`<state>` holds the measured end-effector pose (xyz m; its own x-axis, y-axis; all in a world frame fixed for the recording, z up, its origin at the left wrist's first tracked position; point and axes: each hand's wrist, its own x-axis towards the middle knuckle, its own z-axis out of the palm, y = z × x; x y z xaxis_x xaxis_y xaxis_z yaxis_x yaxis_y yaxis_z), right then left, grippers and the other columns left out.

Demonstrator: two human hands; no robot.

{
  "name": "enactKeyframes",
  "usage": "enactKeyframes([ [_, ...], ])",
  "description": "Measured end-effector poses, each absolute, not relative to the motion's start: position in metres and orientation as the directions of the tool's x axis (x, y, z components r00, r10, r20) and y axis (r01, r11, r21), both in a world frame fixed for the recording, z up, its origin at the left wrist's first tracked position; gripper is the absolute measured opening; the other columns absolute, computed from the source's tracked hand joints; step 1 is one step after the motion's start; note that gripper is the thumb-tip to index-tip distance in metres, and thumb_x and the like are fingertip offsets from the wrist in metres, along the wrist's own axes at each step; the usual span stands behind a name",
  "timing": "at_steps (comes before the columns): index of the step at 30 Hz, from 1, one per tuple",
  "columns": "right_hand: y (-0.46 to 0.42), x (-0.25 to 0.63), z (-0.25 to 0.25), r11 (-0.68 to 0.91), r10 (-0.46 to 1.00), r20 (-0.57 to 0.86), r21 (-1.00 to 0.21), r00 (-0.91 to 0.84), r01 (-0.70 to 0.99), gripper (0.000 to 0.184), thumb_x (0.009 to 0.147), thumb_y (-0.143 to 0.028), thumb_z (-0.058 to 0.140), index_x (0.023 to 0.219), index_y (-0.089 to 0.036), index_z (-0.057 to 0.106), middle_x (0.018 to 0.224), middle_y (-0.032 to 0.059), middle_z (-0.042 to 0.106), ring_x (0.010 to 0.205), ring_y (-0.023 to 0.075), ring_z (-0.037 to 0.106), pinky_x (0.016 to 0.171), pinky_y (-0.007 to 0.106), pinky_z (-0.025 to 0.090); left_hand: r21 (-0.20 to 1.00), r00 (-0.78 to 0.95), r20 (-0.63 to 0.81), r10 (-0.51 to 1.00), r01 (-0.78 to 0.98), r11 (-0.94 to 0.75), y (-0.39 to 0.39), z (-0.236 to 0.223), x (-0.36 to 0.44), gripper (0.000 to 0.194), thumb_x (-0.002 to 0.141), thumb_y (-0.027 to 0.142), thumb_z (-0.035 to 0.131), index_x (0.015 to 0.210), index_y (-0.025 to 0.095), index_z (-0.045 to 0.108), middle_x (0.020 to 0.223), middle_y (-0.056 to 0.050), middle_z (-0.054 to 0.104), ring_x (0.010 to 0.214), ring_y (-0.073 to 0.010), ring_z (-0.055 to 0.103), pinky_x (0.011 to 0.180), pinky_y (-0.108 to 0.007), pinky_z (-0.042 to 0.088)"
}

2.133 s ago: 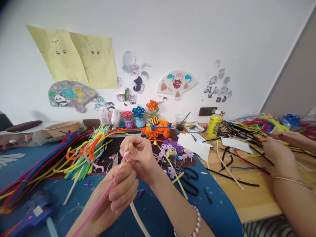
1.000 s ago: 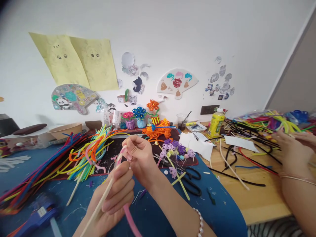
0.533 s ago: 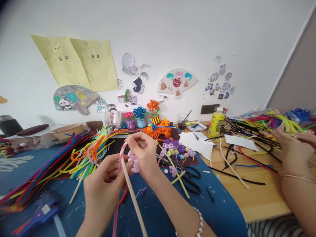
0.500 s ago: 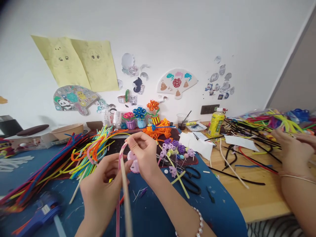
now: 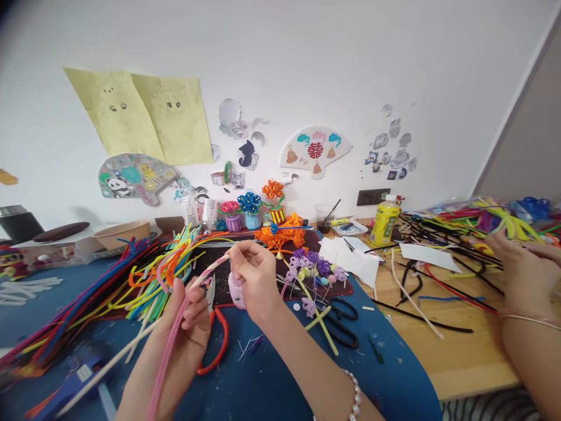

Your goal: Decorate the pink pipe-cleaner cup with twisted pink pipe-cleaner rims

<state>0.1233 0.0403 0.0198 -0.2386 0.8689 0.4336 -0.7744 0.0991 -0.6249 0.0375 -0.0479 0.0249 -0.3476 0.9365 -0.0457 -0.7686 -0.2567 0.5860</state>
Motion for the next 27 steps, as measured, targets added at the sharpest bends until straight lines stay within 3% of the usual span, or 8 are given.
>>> enactKeyframes([
  [3, 0.04, 0.122, 0.017, 0.105, 0.865, 0.44, -0.627, -0.24, -0.772, 0.02, 0.074, -0.032, 0.079, 0.068, -0.016, 0.066, 0.048, -0.0062, 0.045, 0.044, 0.0047, 0.034, 0.044, 0.021, 0.025, 0.3, -0.152, -0.184, 0.971, -0.95, -0.091, -0.046, 0.013, 0.035, 0.042, 0.104, 0.023, 0.028, 0.083, 0.007, 0.06, 0.064, -0.002, 0.066, 0.048, 0.0008, 0.061, 0.048, -0.001, 0.047],
  [5, 0.04, 0.122, 0.015, 0.155, 0.862, 0.459, -0.645, -0.217, -0.748, 0.019, 0.076, -0.031, 0.078, 0.07, -0.017, 0.067, 0.053, -0.0045, 0.05, 0.045, 0.0047, 0.036, 0.043, 0.021, 0.026, 0.229, -0.079, -0.21, 0.974, -0.973, -0.03, -0.045, 0.003, 0.034, 0.047, 0.104, 0.025, 0.022, 0.083, 0.007, 0.06, 0.062, -0.002, 0.066, 0.046, 0.0002, 0.061, 0.043, -0.001, 0.046],
  [10, 0.039, 0.124, 0.014, 0.259, 0.839, 0.513, -0.67, -0.183, -0.696, 0.019, 0.077, -0.032, 0.077, 0.071, -0.018, 0.067, 0.061, -0.0023, 0.058, 0.047, 0.0053, 0.04, 0.043, 0.021, 0.028, 0.313, 0.039, -0.107, 0.993, -0.947, 0.071, -0.046, -0.002, 0.032, 0.054, 0.104, 0.027, 0.017, 0.072, 0.01, 0.056, 0.046, 0.004, 0.054, 0.029, -0.0005, 0.049, 0.027, -0.005, 0.032],
  [15, 0.041, 0.126, 0.017, 0.193, 0.823, 0.507, -0.676, -0.258, -0.711, 0.022, 0.074, -0.033, 0.08, 0.069, -0.017, 0.066, 0.057, -0.0039, 0.053, 0.045, 0.0053, 0.038, 0.044, 0.022, 0.027, 0.395, -0.062, 0.034, 0.997, -0.916, -0.07, -0.053, 0.014, 0.031, 0.051, 0.104, 0.024, 0.013, 0.075, 0.011, 0.052, 0.052, 0.003, 0.055, 0.032, -0.0005, 0.052, 0.031, -0.006, 0.035],
  [21, 0.04, 0.123, 0.021, 0.085, 0.77, 0.534, -0.628, -0.349, -0.774, 0.031, 0.07, -0.04, 0.081, 0.063, -0.016, 0.063, 0.058, -0.004, 0.051, 0.043, 0.0043, 0.036, 0.045, 0.023, 0.026, 0.234, 0.008, 0.081, 0.997, -0.972, -0.011, -0.061, 0.006, 0.042, 0.045, 0.101, 0.005, 0.012, 0.075, 0.014, 0.048, 0.048, 0.006, 0.052, 0.029, 0.0026, 0.045, 0.032, -0.001, 0.029],
  [23, 0.04, 0.124, 0.022, 0.098, 0.776, 0.534, -0.629, -0.337, -0.771, 0.031, 0.07, -0.04, 0.08, 0.064, -0.016, 0.063, 0.057, -0.0043, 0.051, 0.042, 0.0042, 0.036, 0.044, 0.023, 0.027, 0.309, 0.03, 0.029, 0.999, -0.951, 0.02, -0.061, 0.001, 0.048, 0.039, 0.101, 0.009, 0.022, 0.074, 0.014, 0.05, 0.047, 0.007, 0.05, 0.028, 0.0029, 0.041, 0.032, -0.002, 0.028],
  [25, 0.042, 0.128, 0.022, 0.18, 0.803, 0.527, -0.66, -0.279, -0.729, 0.027, 0.072, -0.038, 0.079, 0.066, -0.016, 0.064, 0.056, -0.0043, 0.052, 0.042, 0.0047, 0.038, 0.043, 0.022, 0.028, 0.555, 0.015, -0.047, 0.999, -0.831, 0.039, -0.062, -0.002, 0.048, 0.03, 0.099, 0.024, 0.04, 0.076, 0.014, 0.055, 0.048, 0.006, 0.052, 0.028, 0.0003, 0.04, 0.031, -0.007, 0.029],
  [27, 0.044, 0.132, 0.023, 0.296, 0.829, 0.527, -0.695, -0.184, -0.655, 0.022, 0.074, -0.034, 0.077, 0.068, -0.016, 0.065, 0.054, -0.0046, 0.053, 0.041, 0.0055, 0.04, 0.041, 0.021, 0.03, 0.846, -0.103, -0.084, 0.991, -0.533, 0.017, -0.068, -0.004, 0.04, 0.031, 0.091, 0.042, 0.054, 0.08, 0.014, 0.062, 0.051, 0.002, 0.058, 0.033, -0.0043, 0.046, 0.034, -0.012, 0.033],
])
